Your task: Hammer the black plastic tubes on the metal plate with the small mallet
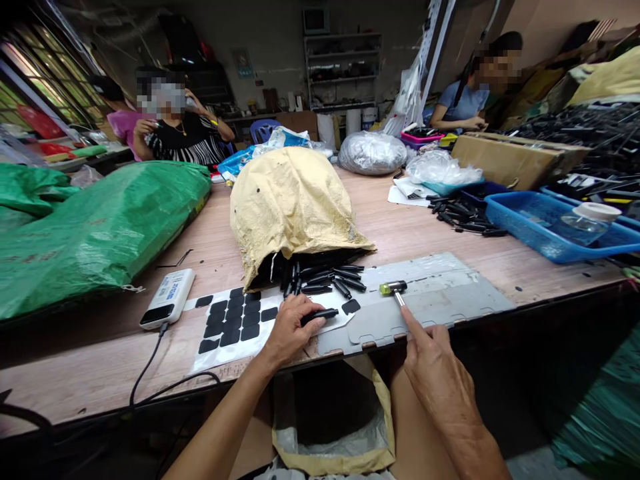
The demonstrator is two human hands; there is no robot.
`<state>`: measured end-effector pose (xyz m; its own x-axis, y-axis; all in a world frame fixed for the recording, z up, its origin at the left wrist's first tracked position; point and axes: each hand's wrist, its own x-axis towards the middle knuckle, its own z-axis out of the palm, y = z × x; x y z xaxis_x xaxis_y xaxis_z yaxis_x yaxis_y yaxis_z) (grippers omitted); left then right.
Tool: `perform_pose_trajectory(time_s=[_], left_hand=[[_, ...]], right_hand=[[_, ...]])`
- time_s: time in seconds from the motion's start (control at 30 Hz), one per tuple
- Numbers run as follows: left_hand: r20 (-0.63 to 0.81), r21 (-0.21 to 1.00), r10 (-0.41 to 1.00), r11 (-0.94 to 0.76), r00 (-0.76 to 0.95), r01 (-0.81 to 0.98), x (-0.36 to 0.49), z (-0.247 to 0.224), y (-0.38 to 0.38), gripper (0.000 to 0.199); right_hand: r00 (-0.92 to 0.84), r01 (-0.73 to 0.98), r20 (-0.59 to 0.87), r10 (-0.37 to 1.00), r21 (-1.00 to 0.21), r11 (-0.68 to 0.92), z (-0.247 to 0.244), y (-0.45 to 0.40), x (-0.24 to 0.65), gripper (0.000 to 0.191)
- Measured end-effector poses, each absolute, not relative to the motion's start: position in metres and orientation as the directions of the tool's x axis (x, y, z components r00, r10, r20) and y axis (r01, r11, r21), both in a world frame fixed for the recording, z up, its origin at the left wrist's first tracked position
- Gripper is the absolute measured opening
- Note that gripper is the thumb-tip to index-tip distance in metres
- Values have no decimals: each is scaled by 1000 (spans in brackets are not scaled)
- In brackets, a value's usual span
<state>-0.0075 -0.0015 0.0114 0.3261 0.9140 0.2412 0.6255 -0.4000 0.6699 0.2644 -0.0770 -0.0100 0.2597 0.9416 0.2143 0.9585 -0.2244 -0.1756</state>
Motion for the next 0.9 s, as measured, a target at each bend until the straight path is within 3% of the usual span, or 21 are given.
perform_pose_trajectory(time_s=[0.1, 0.27, 0.33, 0.43, 0.57, 0.67, 0.77, 0.83, 0.9], left_hand=[[231, 706, 858, -472, 458, 528, -4, 33, -32, 19], [-95, 801, 606, -425, 790, 422, 3, 23, -88, 26], [-231, 763, 611, -369, 757, 531, 3, -9, -98, 29], [-419, 649, 711, -200, 564, 734, -1, -68, -103, 36], [-550, 572, 721, -42, 422, 819, -6, -113, -106, 50], [-520, 549, 705, -156, 481, 821, -3, -98, -107, 56], [-419, 594, 614, -371, 669, 713, 4, -49, -100, 48], [-280, 706, 525, -455, 804, 543, 6, -11, -87, 37], [-85, 761, 615, -468, 784, 449, 7, 19, -64, 31]], right_hand=[[241, 955, 127, 962, -209, -211, -14, -79, 269, 56], [258, 951, 34, 966, -184, -248, -12, -79, 270, 59], [256, 953, 40, 966, -176, -245, -12, -79, 269, 60], [256, 955, 51, 965, -166, -244, -11, -80, 266, 60], [251, 958, 62, 966, -162, -238, -12, -80, 264, 61], [239, 958, 80, 968, -180, -222, -13, -81, 265, 61], [226, 959, 95, 970, -195, -204, -13, -82, 266, 62], [219, 960, 102, 970, -199, -196, -13, -82, 266, 62], [220, 960, 107, 970, -202, -195, -13, -82, 266, 62]])
